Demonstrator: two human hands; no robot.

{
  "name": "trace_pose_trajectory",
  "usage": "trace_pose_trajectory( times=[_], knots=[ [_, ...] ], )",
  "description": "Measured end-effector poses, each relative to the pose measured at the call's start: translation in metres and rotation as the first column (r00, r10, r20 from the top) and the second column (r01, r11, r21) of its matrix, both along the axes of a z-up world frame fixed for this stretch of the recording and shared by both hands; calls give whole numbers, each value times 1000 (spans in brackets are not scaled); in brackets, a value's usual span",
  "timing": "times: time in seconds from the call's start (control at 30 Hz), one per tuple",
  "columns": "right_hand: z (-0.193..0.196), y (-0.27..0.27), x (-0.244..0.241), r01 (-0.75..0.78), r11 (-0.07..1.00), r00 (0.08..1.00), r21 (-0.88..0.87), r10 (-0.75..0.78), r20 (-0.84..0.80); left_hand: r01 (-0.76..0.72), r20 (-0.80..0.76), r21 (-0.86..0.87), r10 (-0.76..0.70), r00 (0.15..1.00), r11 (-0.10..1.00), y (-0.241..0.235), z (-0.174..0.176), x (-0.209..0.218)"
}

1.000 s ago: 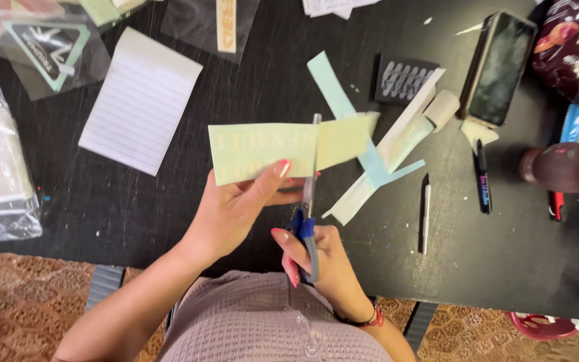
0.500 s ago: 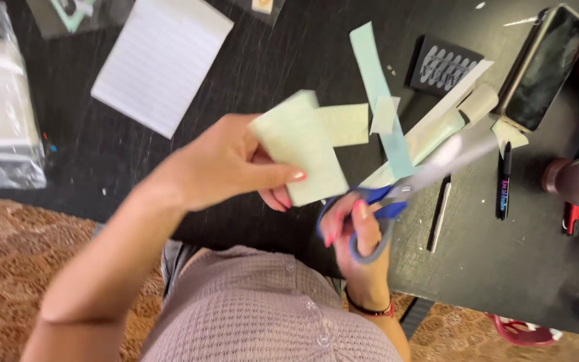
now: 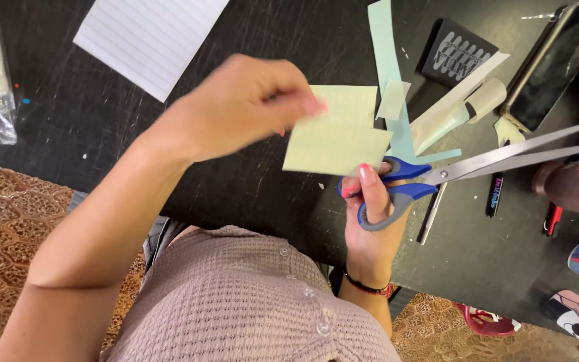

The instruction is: Cutting sticker strips, peeling off backing, and placing them into small plastic bags for packaging

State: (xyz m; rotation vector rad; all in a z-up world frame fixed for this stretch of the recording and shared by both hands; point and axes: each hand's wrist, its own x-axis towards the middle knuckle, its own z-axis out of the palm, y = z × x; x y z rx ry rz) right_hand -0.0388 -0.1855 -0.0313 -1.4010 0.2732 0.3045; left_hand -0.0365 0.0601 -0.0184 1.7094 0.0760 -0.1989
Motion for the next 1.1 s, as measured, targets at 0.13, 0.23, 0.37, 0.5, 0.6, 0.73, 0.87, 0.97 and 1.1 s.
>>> trace_pose_trajectory(
  times=[0.13, 0.23, 0.37, 0.5, 0.6, 0.73, 0.87, 0.97, 1.1],
  knots=[
    [-8, -5, 3, 93, 989, 995, 115, -89, -39, -320, -274, -415, 218, 937, 852, 12, 2, -6],
    [-6, -5, 5, 70, 990, 996, 122, -64, -54, -364, -294, -393, 259, 920, 845, 19, 5, -12],
    [-12, -12, 4, 27, 991, 1000, 133, -26, -8, -378, -258, -338, 301, 918, 862, 25, 3, -17],
    [-16, -18, 3, 30, 989, 1000, 147, -30, -6, -371, -204, -288, 322, 925, 883, 30, 7, -16],
    [-18, -22, 2, 0, 989, 999, 146, -8, 52, -372, -181, -273, 332, 926, 887, 31, 14, -15],
    [-3, -22, 5, -17, 997, 1000, 75, 17, 1, -260, -43, -164, 256, 966, 952, 25, 21, -10],
    [14, -20, 19, -367, 925, 930, -95, 368, 0, 389, -173, 283, -352, 920, 877, 9, 44, 1],
    [17, -15, 27, -340, 925, 927, -166, 360, 107, 508, -289, 229, -440, 850, 831, -8, 45, 6],
    [27, -15, 22, -280, 960, 939, 11, 272, 211, -69, -58, -59, 65, 996, 996, -23, 35, 7]
  ],
)
